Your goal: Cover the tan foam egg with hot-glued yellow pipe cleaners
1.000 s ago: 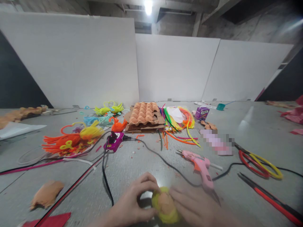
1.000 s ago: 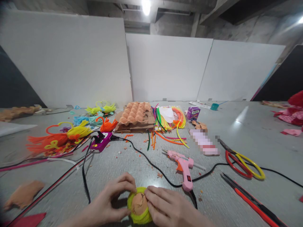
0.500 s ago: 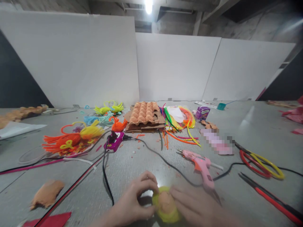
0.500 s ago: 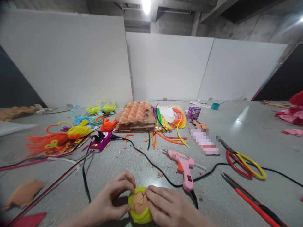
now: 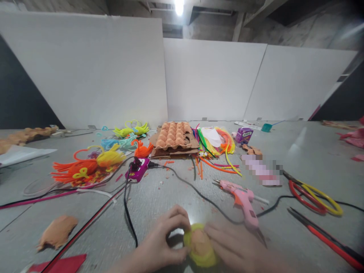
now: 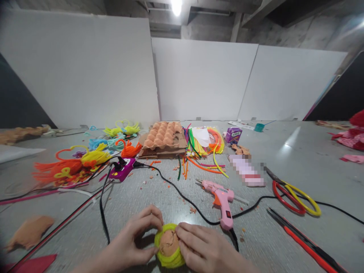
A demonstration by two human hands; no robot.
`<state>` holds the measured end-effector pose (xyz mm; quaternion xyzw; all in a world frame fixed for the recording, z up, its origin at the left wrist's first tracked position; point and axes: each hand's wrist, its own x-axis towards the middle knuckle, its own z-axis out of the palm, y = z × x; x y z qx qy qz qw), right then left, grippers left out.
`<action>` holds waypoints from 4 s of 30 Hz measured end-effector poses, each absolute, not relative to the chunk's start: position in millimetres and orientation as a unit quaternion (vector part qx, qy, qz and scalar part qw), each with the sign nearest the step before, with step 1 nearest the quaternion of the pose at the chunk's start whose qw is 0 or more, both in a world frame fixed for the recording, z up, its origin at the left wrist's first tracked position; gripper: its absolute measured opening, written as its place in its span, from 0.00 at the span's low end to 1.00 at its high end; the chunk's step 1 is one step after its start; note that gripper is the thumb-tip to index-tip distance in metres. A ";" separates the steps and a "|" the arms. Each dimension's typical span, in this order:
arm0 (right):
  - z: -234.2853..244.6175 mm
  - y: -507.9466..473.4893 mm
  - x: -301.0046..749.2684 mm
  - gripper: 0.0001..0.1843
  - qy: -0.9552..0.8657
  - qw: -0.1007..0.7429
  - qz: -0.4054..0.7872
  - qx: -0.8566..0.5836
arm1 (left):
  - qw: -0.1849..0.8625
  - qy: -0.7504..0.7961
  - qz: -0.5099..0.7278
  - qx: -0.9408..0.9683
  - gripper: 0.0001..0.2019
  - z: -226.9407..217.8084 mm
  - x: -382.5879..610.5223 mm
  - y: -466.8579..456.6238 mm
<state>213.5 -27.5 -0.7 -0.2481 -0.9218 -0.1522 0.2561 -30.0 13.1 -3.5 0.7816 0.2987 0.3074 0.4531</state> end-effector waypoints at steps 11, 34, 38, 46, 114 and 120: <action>-1.7 -26.3 215.0 0.11 -0.925 0.250 -0.159 -0.240 | 0.567 0.267 0.352 0.695 0.24 -13.6 -29.6 9.3; -2.4 -25.7 215.8 0.12 -0.919 0.282 -0.158 -0.224 | 0.538 0.309 0.324 0.714 0.26 -9.1 -27.9 9.5; 0.0 -26.7 216.2 0.12 -0.924 0.263 -0.152 -0.233 | 0.494 0.323 0.311 0.745 0.26 -3.2 -28.7 10.0; 9.8 -25.4 212.5 0.20 -0.903 0.306 -0.199 -0.225 | 0.506 0.310 0.309 0.743 0.27 -4.3 -27.6 10.5; 14.3 -26.0 211.0 0.16 -0.860 0.347 -0.149 -0.343 | 0.311 0.289 0.271 0.864 0.29 -8.5 -27.8 1.7; 3.3 -9.2 237.3 0.11 -0.764 0.378 -0.151 -0.500 | 0.277 0.366 0.361 0.812 0.28 -6.0 -28.8 4.4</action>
